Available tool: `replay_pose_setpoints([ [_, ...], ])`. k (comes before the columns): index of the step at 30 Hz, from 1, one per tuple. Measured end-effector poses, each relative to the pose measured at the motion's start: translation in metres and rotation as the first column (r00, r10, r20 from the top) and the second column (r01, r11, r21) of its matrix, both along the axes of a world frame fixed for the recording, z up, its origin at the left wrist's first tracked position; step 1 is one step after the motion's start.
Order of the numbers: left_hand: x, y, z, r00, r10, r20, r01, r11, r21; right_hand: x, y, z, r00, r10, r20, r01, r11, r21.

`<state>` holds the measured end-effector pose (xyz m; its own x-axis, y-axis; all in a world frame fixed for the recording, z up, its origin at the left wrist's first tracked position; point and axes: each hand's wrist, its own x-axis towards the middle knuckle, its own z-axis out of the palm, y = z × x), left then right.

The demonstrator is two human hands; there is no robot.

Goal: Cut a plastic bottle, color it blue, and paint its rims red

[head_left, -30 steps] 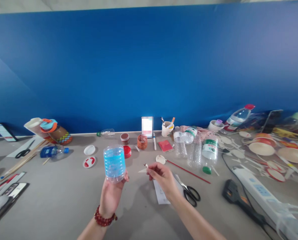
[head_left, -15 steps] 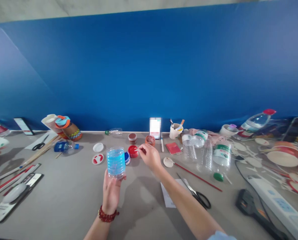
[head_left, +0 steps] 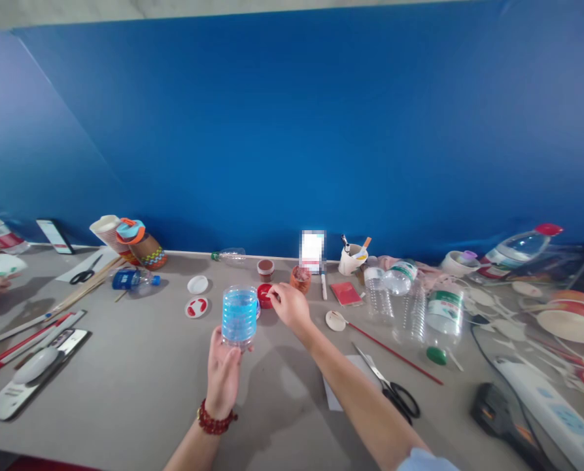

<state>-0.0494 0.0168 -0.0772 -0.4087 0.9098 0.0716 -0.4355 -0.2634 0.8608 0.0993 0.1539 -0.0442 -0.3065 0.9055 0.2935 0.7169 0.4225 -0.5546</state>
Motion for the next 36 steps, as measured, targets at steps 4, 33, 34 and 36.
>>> replay_pose_setpoints([
  [4,-0.0001,0.0002,0.0014,1.0,0.001,-0.014,-0.001,1.0,-0.001,0.0012,0.0004,0.0001,1.0,-0.012,0.001,0.012,1.0,0.0],
  [33,0.0014,-0.0002,0.0046,1.0,-0.004,-0.009,0.004,1.0,-0.004,0.0007,0.0037,-0.0061,0.999,-0.012,0.042,0.01,0.999,0.034],
  [34,0.0016,-0.0002,0.0047,1.0,-0.006,-0.007,0.006,1.0,-0.004,0.0007,0.0035,-0.0065,0.999,-0.004,0.045,0.003,0.999,0.034],
  [36,0.0018,-0.0005,0.0046,1.0,-0.01,0.0,0.01,1.0,-0.006,0.001,0.0037,-0.0064,0.999,0.009,0.047,-0.011,0.999,0.034],
])
